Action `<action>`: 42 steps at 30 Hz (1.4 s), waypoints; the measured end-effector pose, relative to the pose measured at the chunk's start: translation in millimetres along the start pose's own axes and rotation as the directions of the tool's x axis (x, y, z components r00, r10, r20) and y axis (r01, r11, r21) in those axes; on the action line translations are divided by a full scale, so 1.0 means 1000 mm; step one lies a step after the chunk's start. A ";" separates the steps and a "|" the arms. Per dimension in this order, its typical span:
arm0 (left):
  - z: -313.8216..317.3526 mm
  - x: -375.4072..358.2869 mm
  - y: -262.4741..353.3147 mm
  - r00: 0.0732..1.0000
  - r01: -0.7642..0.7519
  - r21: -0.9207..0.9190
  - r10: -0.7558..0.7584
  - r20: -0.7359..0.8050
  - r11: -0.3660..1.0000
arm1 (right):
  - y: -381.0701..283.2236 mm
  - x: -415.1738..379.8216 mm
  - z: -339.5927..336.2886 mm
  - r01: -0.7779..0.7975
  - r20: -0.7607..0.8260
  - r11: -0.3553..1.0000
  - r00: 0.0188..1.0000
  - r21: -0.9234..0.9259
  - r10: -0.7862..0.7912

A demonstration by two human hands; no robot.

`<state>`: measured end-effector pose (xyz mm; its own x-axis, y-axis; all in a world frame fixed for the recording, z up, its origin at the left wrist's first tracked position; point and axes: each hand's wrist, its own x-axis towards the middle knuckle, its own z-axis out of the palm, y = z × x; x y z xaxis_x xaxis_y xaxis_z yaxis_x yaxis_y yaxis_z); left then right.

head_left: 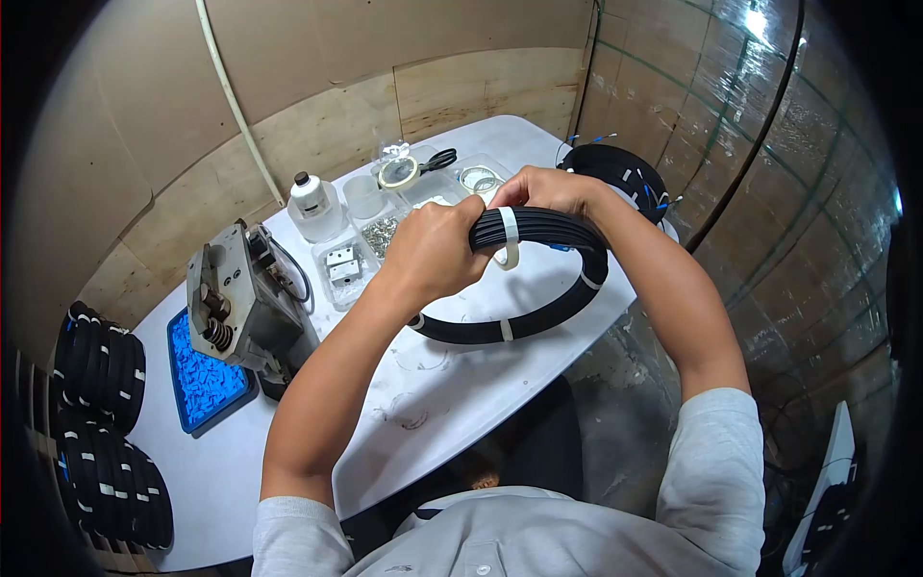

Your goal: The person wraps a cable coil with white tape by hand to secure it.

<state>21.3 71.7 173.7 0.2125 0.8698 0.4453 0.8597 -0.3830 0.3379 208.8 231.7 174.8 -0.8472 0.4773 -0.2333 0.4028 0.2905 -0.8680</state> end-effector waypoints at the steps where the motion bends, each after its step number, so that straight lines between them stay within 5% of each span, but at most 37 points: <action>1: 0.001 0.000 0.000 1.000 -0.001 0.000 0.001 0.002 1.000 | -0.003 -0.001 -0.002 0.010 -0.024 1.000 1.000 -0.017 -0.010; 7: 0.006 0.001 0.005 0.994 -0.058 -0.018 0.056 -0.090 0.998 | -0.038 -0.010 -0.009 0.024 -0.049 1.000 0.998 -0.006 -0.024; 13: 0.009 0.002 0.007 0.993 -0.012 0.084 0.022 -0.116 0.996 | -0.083 -0.031 -0.005 0.194 -0.175 0.961 0.958 -0.196 -0.229; 25: 0.009 -0.003 0.011 0.998 0.006 0.111 0.001 -0.066 0.994 | -0.055 -0.014 0.005 0.169 -0.231 0.941 0.943 -0.292 -0.241; 29: 0.010 -0.003 0.011 0.995 -0.002 0.106 0.012 -0.095 0.994 | -0.066 -0.020 0.003 0.251 -0.297 0.948 0.906 -0.196 -0.301; 35: 0.010 0.000 0.008 0.995 0.019 0.093 -0.010 -0.102 0.995 | -0.098 -0.057 0.023 0.442 -0.358 0.835 0.760 -0.328 -0.542; 37: 0.009 0.001 0.009 0.995 0.026 0.091 -0.017 -0.099 0.995 | -0.103 -0.074 0.040 0.380 -0.348 0.851 0.792 -0.362 -0.501; 40: 0.006 0.001 0.009 0.997 0.052 0.093 -0.046 -0.064 0.994 | -0.090 -0.092 0.078 0.394 -0.554 0.836 0.627 -0.381 -0.548; 42: 0.005 0.002 0.010 0.997 0.062 0.096 -0.058 -0.049 0.993 | -0.066 -0.098 0.106 0.439 -0.543 0.710 0.458 -0.550 -0.704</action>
<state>32.6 70.7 174.0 0.1397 0.8741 0.4652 0.9119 -0.2967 0.2837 228.7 77.7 208.1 -0.4830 0.4645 0.7423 0.1049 0.8723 -0.4776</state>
